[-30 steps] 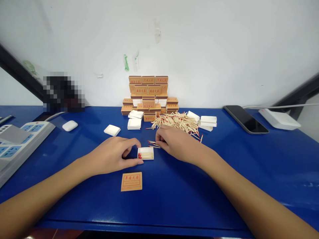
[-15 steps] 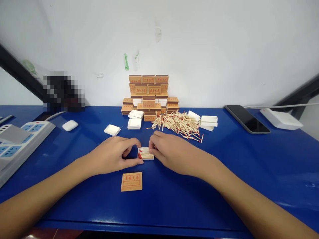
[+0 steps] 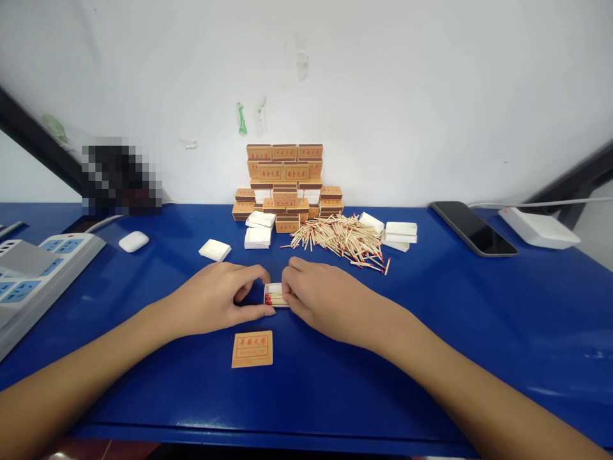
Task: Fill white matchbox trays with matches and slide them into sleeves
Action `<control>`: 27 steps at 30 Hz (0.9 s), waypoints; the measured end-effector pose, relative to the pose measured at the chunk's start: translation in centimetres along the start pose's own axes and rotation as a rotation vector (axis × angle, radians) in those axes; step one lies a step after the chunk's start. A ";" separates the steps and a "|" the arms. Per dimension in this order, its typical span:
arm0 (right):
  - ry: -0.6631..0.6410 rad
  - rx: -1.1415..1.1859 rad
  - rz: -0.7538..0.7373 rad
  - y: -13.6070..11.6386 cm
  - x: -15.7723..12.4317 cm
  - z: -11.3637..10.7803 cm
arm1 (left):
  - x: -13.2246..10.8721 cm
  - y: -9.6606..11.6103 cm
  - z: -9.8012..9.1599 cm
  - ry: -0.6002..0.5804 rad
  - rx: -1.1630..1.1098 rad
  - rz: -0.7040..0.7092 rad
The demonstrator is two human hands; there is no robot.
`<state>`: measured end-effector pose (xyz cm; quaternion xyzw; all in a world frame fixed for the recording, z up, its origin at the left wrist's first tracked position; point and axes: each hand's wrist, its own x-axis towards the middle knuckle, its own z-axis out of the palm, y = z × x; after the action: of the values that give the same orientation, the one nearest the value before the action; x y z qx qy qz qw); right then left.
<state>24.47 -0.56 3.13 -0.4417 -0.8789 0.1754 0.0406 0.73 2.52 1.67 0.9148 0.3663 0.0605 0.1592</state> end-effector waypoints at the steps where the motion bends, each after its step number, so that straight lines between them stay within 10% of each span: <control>1: 0.003 0.013 -0.001 0.1 0.0 0.0 | 0.0 0.0 0.0 0.000 -0.001 -0.001; 8: 0.136 -0.031 0.065 2.6 -0.1 -1.4 | -0.3 -0.1 0.1 0.005 -0.012 -0.004; 27: -0.034 -0.027 0.153 4.2 0.1 -0.8 | -0.3 -0.2 0.2 0.011 -0.005 0.003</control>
<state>27.78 2.04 2.46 -0.5051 -0.8454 0.1734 0.0060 0.46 2.39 1.45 0.9145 0.3657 0.0669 0.1595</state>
